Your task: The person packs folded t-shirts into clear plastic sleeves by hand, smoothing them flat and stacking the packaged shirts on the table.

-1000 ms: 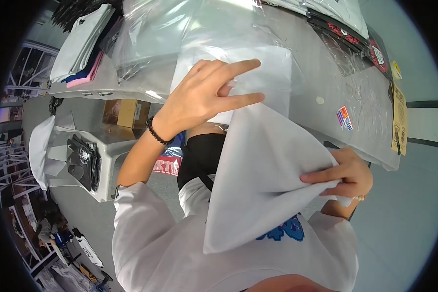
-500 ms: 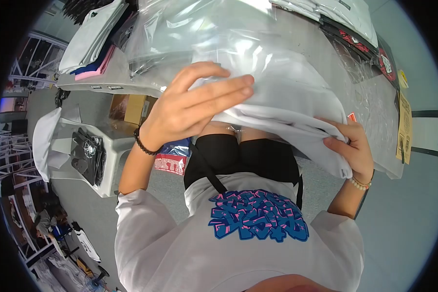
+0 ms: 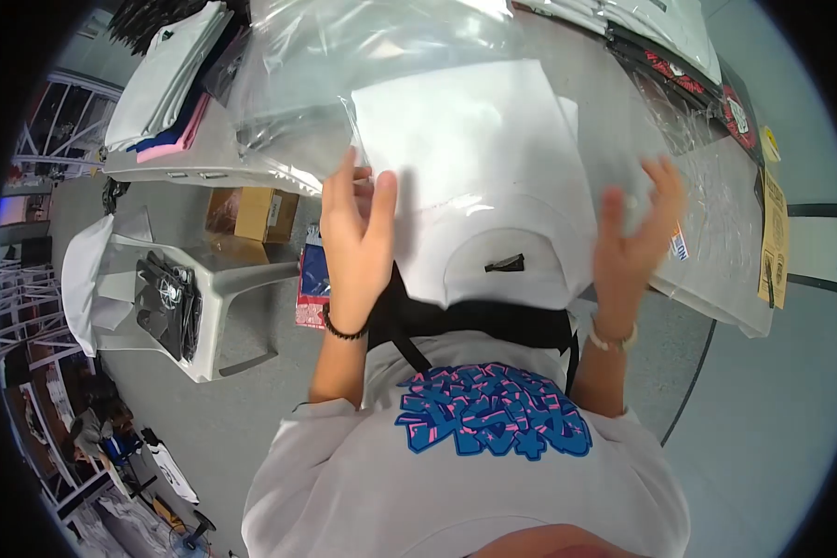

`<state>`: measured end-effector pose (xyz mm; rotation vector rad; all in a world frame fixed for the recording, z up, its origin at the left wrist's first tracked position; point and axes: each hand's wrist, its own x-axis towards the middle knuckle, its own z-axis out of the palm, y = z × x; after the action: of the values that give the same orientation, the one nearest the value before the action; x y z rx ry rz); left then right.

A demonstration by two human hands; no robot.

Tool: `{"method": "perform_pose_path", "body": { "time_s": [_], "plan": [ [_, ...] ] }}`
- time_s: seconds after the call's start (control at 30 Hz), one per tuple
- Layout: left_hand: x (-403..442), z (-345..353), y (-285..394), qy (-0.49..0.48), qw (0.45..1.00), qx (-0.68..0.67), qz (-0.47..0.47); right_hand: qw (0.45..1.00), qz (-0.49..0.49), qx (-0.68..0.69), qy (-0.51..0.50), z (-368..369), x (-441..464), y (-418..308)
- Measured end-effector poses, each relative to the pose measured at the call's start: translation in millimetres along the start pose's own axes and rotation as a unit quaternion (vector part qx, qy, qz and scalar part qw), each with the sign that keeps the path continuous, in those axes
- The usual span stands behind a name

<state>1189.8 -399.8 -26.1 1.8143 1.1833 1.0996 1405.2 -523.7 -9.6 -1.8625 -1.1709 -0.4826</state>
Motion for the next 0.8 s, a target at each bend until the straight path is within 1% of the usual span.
{"method": "perform_pose_path", "body": {
  "time_s": [0.03,0.07,0.1,0.13,0.2,0.3,0.33,0.4,0.43,0.47,0.53,0.57,0.6,0.63,0.67,0.7,0.73,0.77,0.8],
  "plan": [
    [-2,1,1,-0.019,0.998,0.058,-0.023,0.998,-0.061,-0.02,0.004,13,-2,3],
    [-3,3,1,-0.036,0.992,0.115,-0.043,0.999,-0.014,0.011,-0.036,22,-10,4],
    [-7,7,0,0.002,0.986,0.164,-0.004,0.996,0.033,0.042,-0.075,32,-19,7],
    [-10,6,-1,-0.009,0.986,0.168,-0.014,0.987,0.079,0.073,-0.115,39,-28,9],
    [-13,5,0,-0.026,0.984,0.173,-0.033,0.992,0.089,0.079,-0.052,45,-39,13],
    [-12,9,11,-0.069,0.99,0.123,-0.007,0.994,0.079,0.068,0.027,45,-46,17],
    [-9,11,14,-0.079,0.992,0.089,0.033,0.994,0.072,0.06,0.054,44,-47,18],
    [3,16,22,-0.098,0.988,0.02,0.117,0.978,0.145,0.112,0.098,43,-46,21],
    [11,15,29,-0.14,0.983,-0.014,0.116,0.967,0.18,0.137,0.119,42,-45,22],
    [20,16,33,-0.168,0.978,-0.088,0.091,0.95,0.231,0.168,0.126,36,-40,23],
    [35,15,47,-0.223,0.945,-0.233,0.043,0.905,0.331,0.226,0.142,12,-12,17],
    [40,9,70,-0.25,0.921,-0.295,-0.045,0.882,0.361,0.284,0.103,-10,2,8],
    [50,1,93,-0.255,0.892,-0.352,-0.123,0.854,0.393,0.335,0.065,-32,17,0],
    [60,-5,116,-0.259,0.852,-0.406,-0.203,0.835,0.401,0.376,0.021,-55,25,-5],
    [60,-5,118,-0.322,0.778,-0.472,-0.26,0.823,0.389,0.413,-0.017,-82,26,-8],
    [60,-5,121,-0.377,0.697,-0.518,-0.322,0.825,0.357,0.436,-0.044,-111,22,-10],
    [49,-1,107,-0.406,0.79,-0.446,-0.111,0.834,0.323,0.445,-0.056,-139,15,-12],
    [32,3,90,-0.41,0.834,-0.354,0.11,0.847,0.284,0.446,-0.056,-167,4,-12],
    [17,2,95,-0.455,0.817,-0.343,0.085,0.866,0.242,0.436,-0.048,-194,-7,-12]
  ]
}}
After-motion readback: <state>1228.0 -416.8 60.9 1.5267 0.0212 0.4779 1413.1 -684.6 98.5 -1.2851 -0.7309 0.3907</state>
